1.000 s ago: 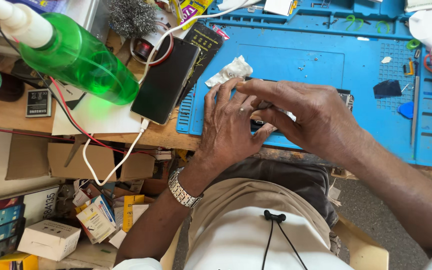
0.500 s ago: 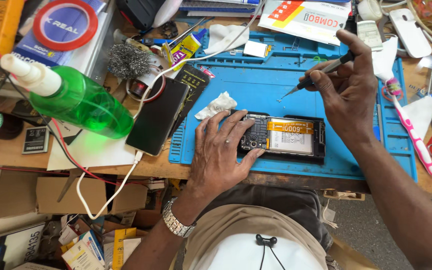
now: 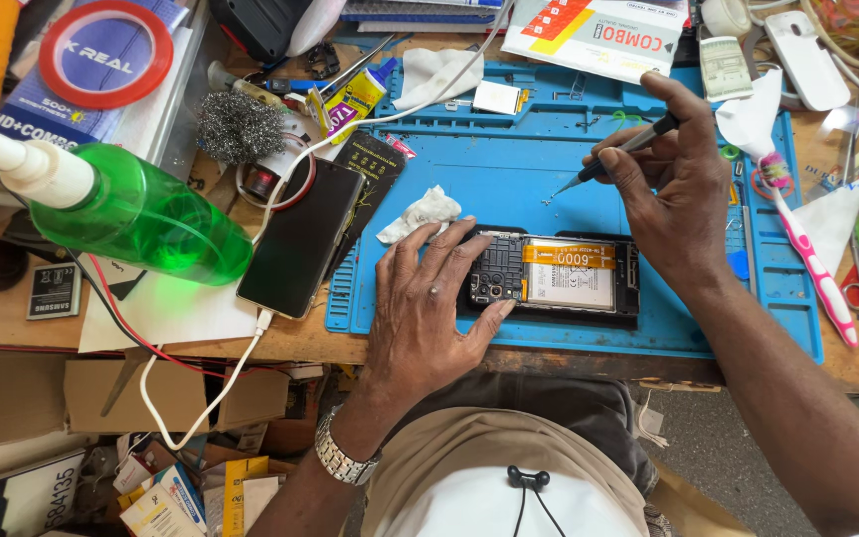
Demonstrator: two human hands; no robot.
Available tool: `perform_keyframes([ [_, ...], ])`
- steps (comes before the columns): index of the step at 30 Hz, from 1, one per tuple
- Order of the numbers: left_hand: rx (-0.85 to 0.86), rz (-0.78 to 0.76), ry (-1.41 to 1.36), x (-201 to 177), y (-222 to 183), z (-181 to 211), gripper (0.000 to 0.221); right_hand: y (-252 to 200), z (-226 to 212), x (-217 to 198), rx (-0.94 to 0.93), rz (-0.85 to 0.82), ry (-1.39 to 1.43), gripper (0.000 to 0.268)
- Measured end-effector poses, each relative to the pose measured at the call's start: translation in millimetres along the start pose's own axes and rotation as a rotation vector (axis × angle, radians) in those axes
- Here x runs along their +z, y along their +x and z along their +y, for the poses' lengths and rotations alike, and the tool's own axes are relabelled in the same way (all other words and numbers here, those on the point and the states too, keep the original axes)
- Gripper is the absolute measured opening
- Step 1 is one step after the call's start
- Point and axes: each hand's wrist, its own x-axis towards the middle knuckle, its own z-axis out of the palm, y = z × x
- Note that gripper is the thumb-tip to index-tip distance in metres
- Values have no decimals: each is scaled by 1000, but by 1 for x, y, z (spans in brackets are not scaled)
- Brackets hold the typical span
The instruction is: The person uses a screwdriver to remove screws from the internal chassis of a smartphone, manipulates internal components including a circuit board and cables, and then attaches a blue back cover onto the phone.
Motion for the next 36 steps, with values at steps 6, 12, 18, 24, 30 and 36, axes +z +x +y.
perform_keyframes([
  [6, -33, 12, -55, -1, -3, 0, 52, 1, -7, -6, 44, 38, 197, 55],
  [12, 62, 10, 49, -1, -3, -1, 47, -5, -20, -2, 238, 30, 469, 57],
  [18, 135, -28, 164, -1, 1, -1, 48, -19, -25, 6, 285, 5, 507, 58],
  [24, 119, -48, 174, -3, 3, -1, 48, -22, -21, 10, 239, -8, 499, 55],
  [30, 116, -71, 171, -2, 3, -2, 48, -25, -15, 10, 224, -18, 432, 53],
  [36, 116, -76, 168, -2, 2, -2, 48, -26, -12, 10, 233, -20, 422, 53],
])
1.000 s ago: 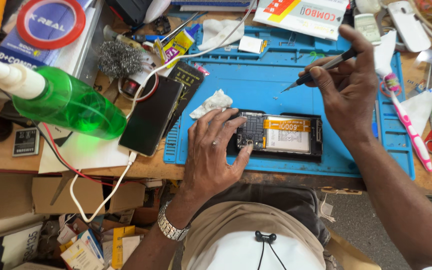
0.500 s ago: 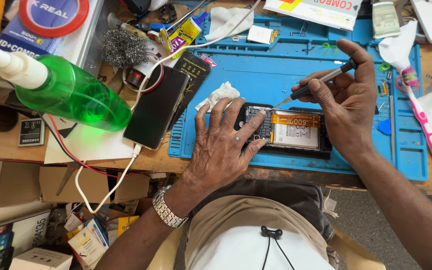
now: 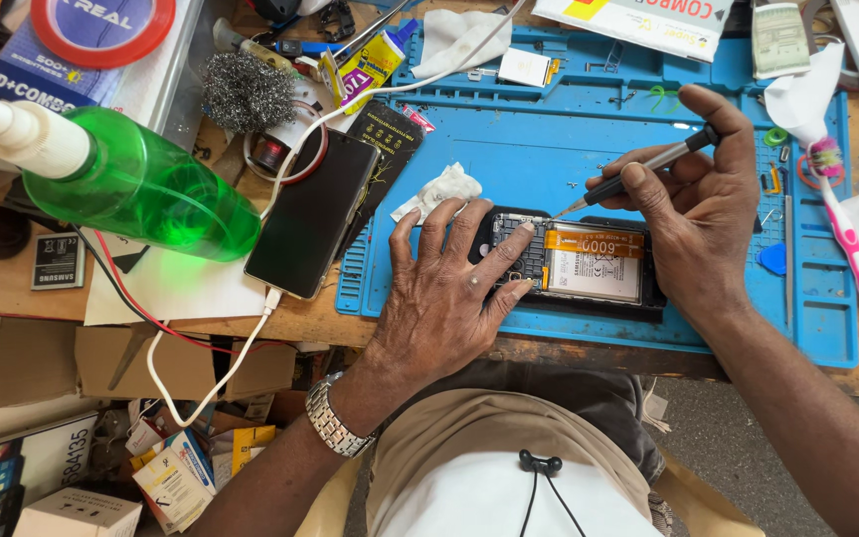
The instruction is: The person uses a screwdriver to remove screws from the internal chassis of a smartphone, manipulates internal components including a circuit board and cables, and then attaches a blue back cover onto the phone.
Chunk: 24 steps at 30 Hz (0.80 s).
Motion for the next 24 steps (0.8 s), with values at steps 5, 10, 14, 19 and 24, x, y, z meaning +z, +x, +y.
perform_keyframes([
  [5, 9, 15, -23, -1, -1, 0, 48, -1, 0, 0, -30, 1, 18, 54],
  [10, -51, 99, -273, -3, 12, -3, 33, 0, -3, 1, -19, 17, 196, 54],
  [14, -77, 101, -375, -1, 28, -3, 28, 0, -8, 4, -8, 20, 237, 58],
  [19, -79, 136, -429, 6, 37, 2, 19, -3, -11, 4, -27, -5, 284, 60],
  [24, -187, 199, -673, 17, 32, -4, 18, -4, -12, 2, -146, -5, 170, 56],
])
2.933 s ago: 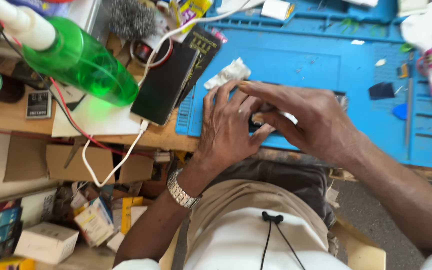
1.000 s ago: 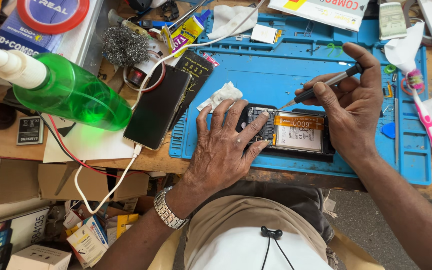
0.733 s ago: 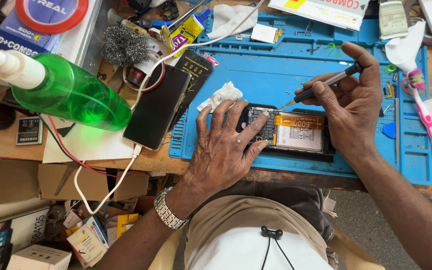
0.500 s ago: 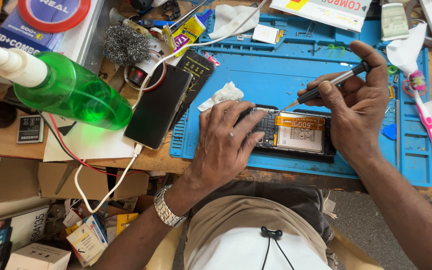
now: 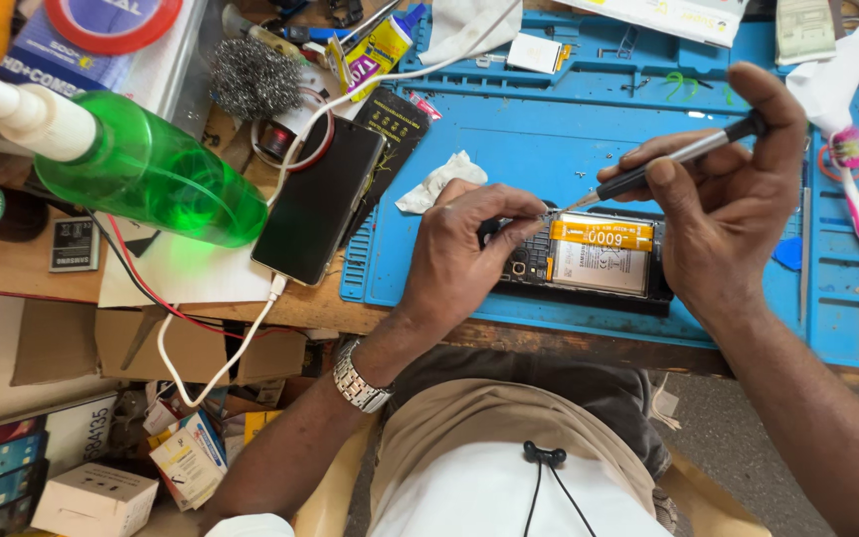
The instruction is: The person uses a screwdriver to remove screws from the internal chassis of a smartphone, manipulates internal components including a circuit board and cables, and then attaches a blue back cover onto the phone.
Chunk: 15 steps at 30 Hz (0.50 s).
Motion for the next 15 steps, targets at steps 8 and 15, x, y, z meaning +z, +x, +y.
perform_keyframes([
  [8, -230, 61, -859, -3, 0, -22, 20, -4, -31, 33, -389, -74, -214, 68],
  [15, -193, 88, -1041, -4, -2, -30, 17, 11, -37, 56, -426, -89, -202, 69],
])
